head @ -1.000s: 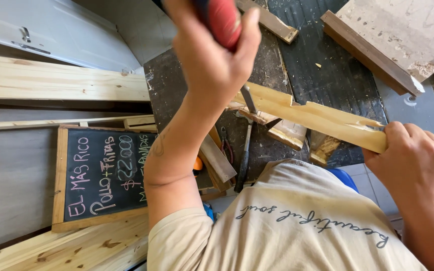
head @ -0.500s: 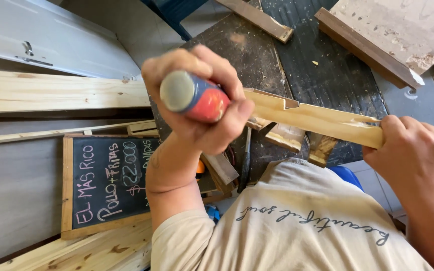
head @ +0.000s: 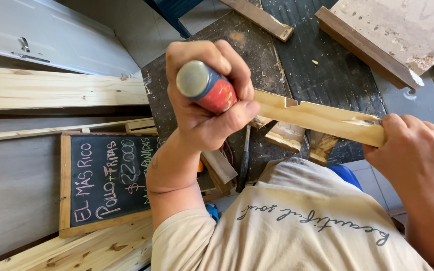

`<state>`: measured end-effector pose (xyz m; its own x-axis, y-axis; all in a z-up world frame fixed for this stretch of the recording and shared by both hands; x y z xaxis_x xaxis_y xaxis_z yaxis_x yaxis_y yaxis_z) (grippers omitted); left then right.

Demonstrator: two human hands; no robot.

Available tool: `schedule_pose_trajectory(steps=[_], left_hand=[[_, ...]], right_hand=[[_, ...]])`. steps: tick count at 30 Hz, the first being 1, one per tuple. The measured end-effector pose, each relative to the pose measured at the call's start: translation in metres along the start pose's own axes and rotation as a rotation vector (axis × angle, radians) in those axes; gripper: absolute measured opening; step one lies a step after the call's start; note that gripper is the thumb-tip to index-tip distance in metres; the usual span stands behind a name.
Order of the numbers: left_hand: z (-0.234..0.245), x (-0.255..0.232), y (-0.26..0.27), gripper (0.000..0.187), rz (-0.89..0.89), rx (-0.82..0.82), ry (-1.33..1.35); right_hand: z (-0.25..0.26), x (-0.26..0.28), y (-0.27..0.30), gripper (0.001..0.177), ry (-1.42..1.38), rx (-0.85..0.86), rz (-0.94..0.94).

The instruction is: Using a chisel and hammer to pry apart and clean wooden slats from a crate on a workbench.

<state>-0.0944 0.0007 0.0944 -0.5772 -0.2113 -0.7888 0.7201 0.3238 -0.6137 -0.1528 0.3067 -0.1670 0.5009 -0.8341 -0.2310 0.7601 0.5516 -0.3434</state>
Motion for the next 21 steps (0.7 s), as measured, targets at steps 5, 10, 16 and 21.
schedule_pose_trajectory(steps=[5, 10, 16, 21], left_hand=[[0.004, 0.003, -0.002, 0.033, 0.052, 0.046, 0.049], [0.011, 0.014, -0.010, 0.031, 0.136, 0.169, 0.222], [0.021, 0.020, -0.018, 0.032, 0.249, 0.277, 0.375], [0.025, 0.030, -0.023, 0.032, 0.283, 0.271, 0.416]], right_hand=[[-0.001, -0.002, -0.007, 0.021, -0.046, 0.070, 0.013], [-0.009, -0.008, -0.009, 0.023, -0.026, 0.069, 0.031], [-0.017, -0.011, -0.010, 0.021, -0.115, 0.029, 0.012], [-0.025, -0.013, -0.008, 0.021, -0.193, -0.014, -0.003]])
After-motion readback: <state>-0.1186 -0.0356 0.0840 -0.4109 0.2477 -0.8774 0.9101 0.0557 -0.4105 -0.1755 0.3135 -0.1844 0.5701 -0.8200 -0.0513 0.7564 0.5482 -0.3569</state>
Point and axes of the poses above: each hand's wrist, its own y-axis away from the middle knuckle, its own z-axis out of the back of the hand, x = y × z, the point moved 3 cm from there along -y, towards the middle knuckle, and after that the axes turned 15 degrees about -x, right-handed, at the moved point
